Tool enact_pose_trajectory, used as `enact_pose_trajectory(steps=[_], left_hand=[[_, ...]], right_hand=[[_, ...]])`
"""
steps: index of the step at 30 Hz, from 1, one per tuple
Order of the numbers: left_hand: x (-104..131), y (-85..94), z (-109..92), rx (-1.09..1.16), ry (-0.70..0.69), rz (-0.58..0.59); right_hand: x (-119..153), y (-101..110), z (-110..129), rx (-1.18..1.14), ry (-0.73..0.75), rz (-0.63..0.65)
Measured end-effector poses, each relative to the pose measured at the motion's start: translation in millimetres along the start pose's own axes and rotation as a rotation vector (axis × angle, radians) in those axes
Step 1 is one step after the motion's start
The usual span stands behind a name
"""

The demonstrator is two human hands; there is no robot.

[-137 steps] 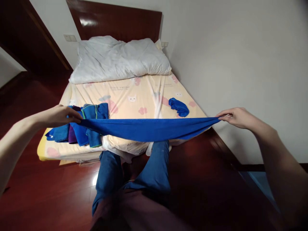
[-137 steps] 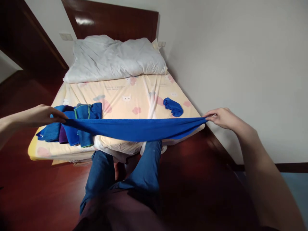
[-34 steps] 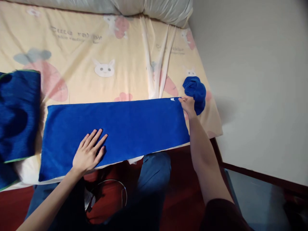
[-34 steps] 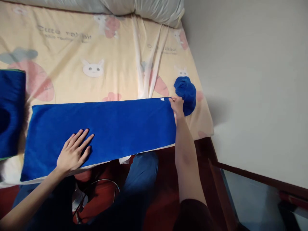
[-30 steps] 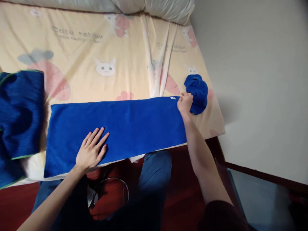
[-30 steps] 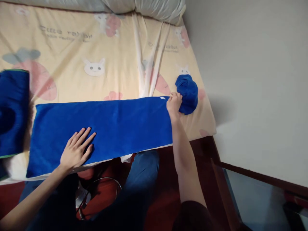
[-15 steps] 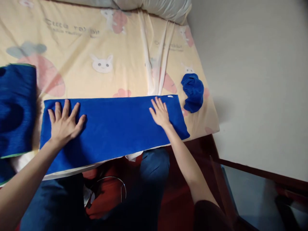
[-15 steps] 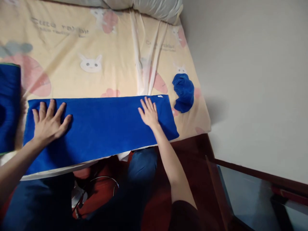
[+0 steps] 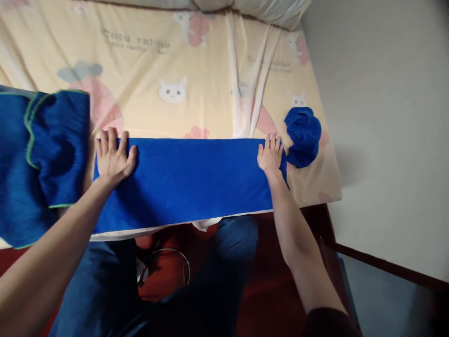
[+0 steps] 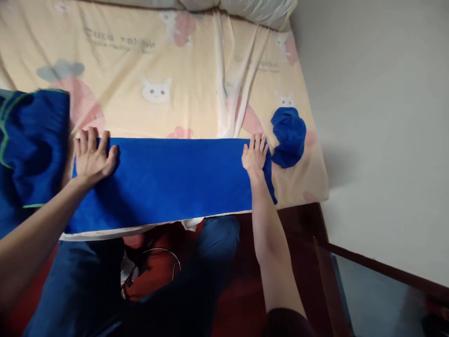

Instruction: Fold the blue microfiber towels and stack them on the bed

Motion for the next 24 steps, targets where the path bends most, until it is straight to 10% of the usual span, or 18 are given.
enact_pose_trajectory(steps=[6, 10, 24], left_hand=[[50, -47.2, -118, 0.012, -0.301, 0.036], [74, -74.0, -161, 0.08, -0.357, 0.097], [148, 1.6, -16, 0.008, -0.09, -0.071]], right_hand=[[100, -23, 202, -0.113, 0.503, 0.033], [143, -49, 245, -0.21, 0.599, 0.163], [140, -36, -55, -0.079, -0.01, 0.023]])
Point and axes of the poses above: each hand's wrist, its own x-axis away from the middle knuckle, its own y-axis out of the back of the hand, z = x × y, the point moved 8 cm from there along -x, towards the middle knuckle, and after that the axes turned 7 degrees about z, right-handed, at the moved point
